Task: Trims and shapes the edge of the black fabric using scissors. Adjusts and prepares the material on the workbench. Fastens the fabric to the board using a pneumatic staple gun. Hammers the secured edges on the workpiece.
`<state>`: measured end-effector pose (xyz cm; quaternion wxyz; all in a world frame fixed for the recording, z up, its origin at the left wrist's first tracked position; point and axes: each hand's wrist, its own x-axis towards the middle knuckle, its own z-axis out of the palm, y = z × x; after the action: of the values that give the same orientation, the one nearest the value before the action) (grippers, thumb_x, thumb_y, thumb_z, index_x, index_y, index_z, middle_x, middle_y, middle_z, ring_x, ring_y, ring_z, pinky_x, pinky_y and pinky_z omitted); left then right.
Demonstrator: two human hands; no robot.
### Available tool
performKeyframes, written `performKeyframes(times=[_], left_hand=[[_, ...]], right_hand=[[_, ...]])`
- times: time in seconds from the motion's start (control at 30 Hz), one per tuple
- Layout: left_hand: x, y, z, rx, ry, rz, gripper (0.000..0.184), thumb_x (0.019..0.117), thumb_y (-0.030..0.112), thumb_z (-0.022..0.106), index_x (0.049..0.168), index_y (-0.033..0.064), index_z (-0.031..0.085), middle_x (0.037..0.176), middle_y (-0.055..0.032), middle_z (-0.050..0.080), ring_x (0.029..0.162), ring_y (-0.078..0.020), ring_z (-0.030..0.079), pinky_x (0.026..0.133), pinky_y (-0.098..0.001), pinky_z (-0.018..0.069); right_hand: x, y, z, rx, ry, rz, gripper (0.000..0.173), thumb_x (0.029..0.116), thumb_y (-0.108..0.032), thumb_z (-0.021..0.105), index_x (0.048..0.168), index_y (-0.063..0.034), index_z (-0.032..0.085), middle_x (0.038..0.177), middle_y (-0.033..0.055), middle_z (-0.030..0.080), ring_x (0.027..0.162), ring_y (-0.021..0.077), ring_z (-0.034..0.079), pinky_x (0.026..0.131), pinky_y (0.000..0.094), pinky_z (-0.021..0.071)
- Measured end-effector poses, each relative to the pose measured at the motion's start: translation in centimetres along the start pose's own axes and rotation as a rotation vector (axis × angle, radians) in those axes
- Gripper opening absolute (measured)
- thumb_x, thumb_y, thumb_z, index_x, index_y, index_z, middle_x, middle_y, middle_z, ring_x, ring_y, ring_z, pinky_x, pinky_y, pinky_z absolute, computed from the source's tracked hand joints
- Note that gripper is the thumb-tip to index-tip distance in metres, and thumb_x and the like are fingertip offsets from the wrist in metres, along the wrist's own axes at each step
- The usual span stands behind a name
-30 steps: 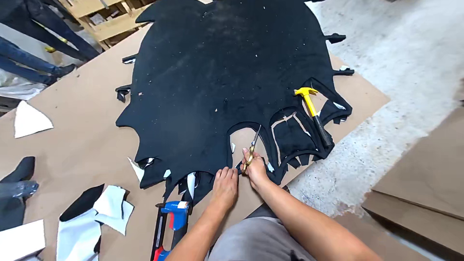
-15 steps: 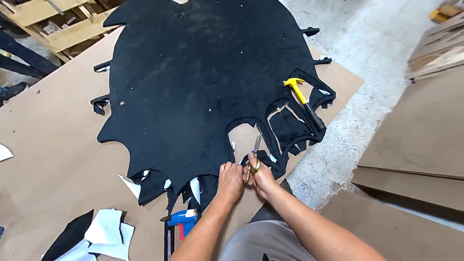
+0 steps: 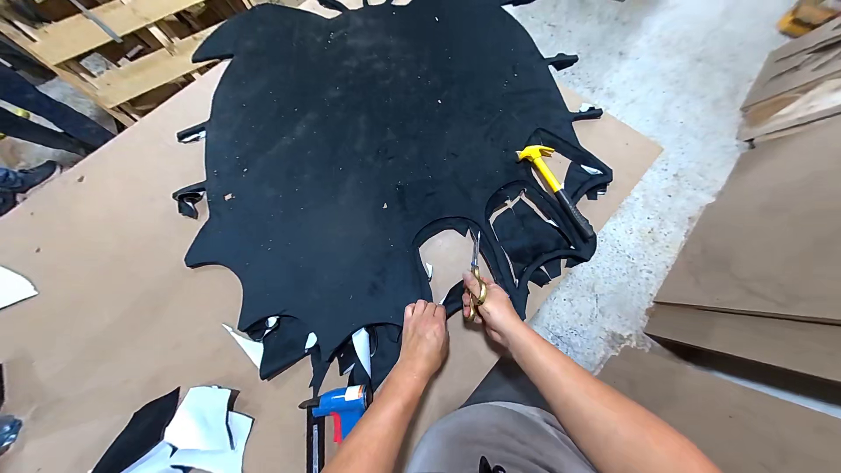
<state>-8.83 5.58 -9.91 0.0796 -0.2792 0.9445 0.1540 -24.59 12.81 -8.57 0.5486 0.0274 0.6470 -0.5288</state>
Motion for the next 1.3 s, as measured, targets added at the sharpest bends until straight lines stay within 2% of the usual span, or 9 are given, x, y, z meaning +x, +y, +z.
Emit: performKeyframes(times=[0.1,0.27,0.47,0.67,0.8,0.9,0.97,1.1,1.3], left_hand=[[0.1,0.1,0.0,-0.010,0.006,-0.005,0.022,0.0939,0.018,0.058,0.107,0.0078,0.073,0.104,-0.0072,0.073,0.112,-0.0262,0.065,0.105,-0.0469,0.0455],[0.3,0.3,-0.4,-0.028,-0.007,-0.011,0.024,0.0945,0.017,0.058,0.110,0.0068,0.073,0.107,-0.0079,0.073,0.114,-0.0269,0.065,0.107,-0.0482,0.0450],[0.2,0.4,-0.2,0.001,0.009,-0.010,0.022,0.0938,0.016,0.058,0.107,0.0076,0.073,0.105,-0.0067,0.074,0.111,-0.0257,0.066,0.105,-0.0465,0.0458],[0.2,0.4,0.0,0.016,0.009,-0.019,0.022,0.0949,0.017,0.057,0.107,0.0082,0.074,0.104,-0.0058,0.073,0.111,-0.0247,0.065,0.105,-0.0457,0.0458],[0.1,0.4,-0.1,0.001,-0.005,-0.037,0.023,0.0951,0.017,0.057,0.108,0.0076,0.073,0.106,-0.0065,0.073,0.113,-0.0250,0.065,0.107,-0.0464,0.0446],[0.1,0.5,-0.3,-0.010,-0.026,-0.046,0.024,0.0951,0.018,0.056,0.109,0.0072,0.073,0.107,-0.0072,0.073,0.115,-0.0262,0.064,0.108,-0.0469,0.0436],[0.1,0.6,-0.4,-0.014,-0.040,-0.055,0.024,0.0954,0.018,0.056,0.109,0.0075,0.072,0.107,-0.0072,0.073,0.115,-0.0261,0.064,0.108,-0.0470,0.0433],[0.2,0.9,-0.7,-0.027,-0.041,-0.074,0.024,0.0964,0.018,0.054,0.108,0.0079,0.072,0.106,-0.0065,0.073,0.114,-0.0250,0.064,0.107,-0.0462,0.0437],[0.2,1.2,-0.7,-0.064,-0.084,-0.128,0.025,0.0956,0.017,0.056,0.113,0.0058,0.070,0.109,-0.0089,0.072,0.116,-0.0271,0.063,0.109,-0.0487,0.0424]], right_hand=[[-0.1,-0.6,-0.7,0.015,-0.068,0.006,0.054,0.1044,-0.057,0.047,0.117,-0.0059,0.058,0.073,0.0067,0.063,0.057,0.0149,0.061,0.050,0.0248,0.0492],[0.3,-0.4,-0.5,-0.013,-0.004,-0.046,0.047,0.1025,-0.052,0.056,0.113,-0.0061,0.059,0.068,0.0068,0.061,0.053,0.0150,0.060,0.049,0.0261,0.0510],[0.3,0.0,-0.3,-0.006,-0.042,-0.022,0.051,0.1025,-0.054,0.054,0.114,-0.0050,0.058,0.069,0.0074,0.062,0.053,0.0150,0.060,0.048,0.0250,0.0492],[0.7,0.3,0.2,-0.074,0.088,-0.089,0.043,0.0984,-0.047,0.067,0.101,-0.0038,0.060,0.063,0.0073,0.058,0.047,0.0166,0.057,0.047,0.0299,0.0529],[-0.2,0.7,-1.6,-0.136,-0.001,-0.030,0.044,0.0973,-0.045,0.069,0.106,-0.0030,0.061,0.065,0.0071,0.060,0.050,0.0163,0.060,0.050,0.0291,0.0549],[-0.9,-1.1,-4.2,-0.366,-0.245,0.094,0.052,0.1002,-0.053,0.061,0.120,-0.0049,0.056,0.075,0.0079,0.064,0.059,0.0170,0.064,0.056,0.0297,0.0562],[-0.4,-3.2,-5.3,-0.534,-0.355,0.173,0.058,0.0995,-0.060,0.057,0.124,-0.0078,0.055,0.079,0.0063,0.065,0.060,0.0152,0.064,0.055,0.0278,0.0537],[2.6,-6.8,-4.6,-0.704,-0.408,0.182,0.058,0.0951,-0.061,0.063,0.119,-0.0084,0.058,0.074,0.0047,0.063,0.056,0.0141,0.060,0.052,0.0285,0.0510],[6.5,-8.3,-3.0,-0.739,-0.435,0.108,0.050,0.0947,-0.051,0.070,0.113,-0.0061,0.058,0.071,0.0055,0.060,0.053,0.0146,0.057,0.051,0.0297,0.0514]])
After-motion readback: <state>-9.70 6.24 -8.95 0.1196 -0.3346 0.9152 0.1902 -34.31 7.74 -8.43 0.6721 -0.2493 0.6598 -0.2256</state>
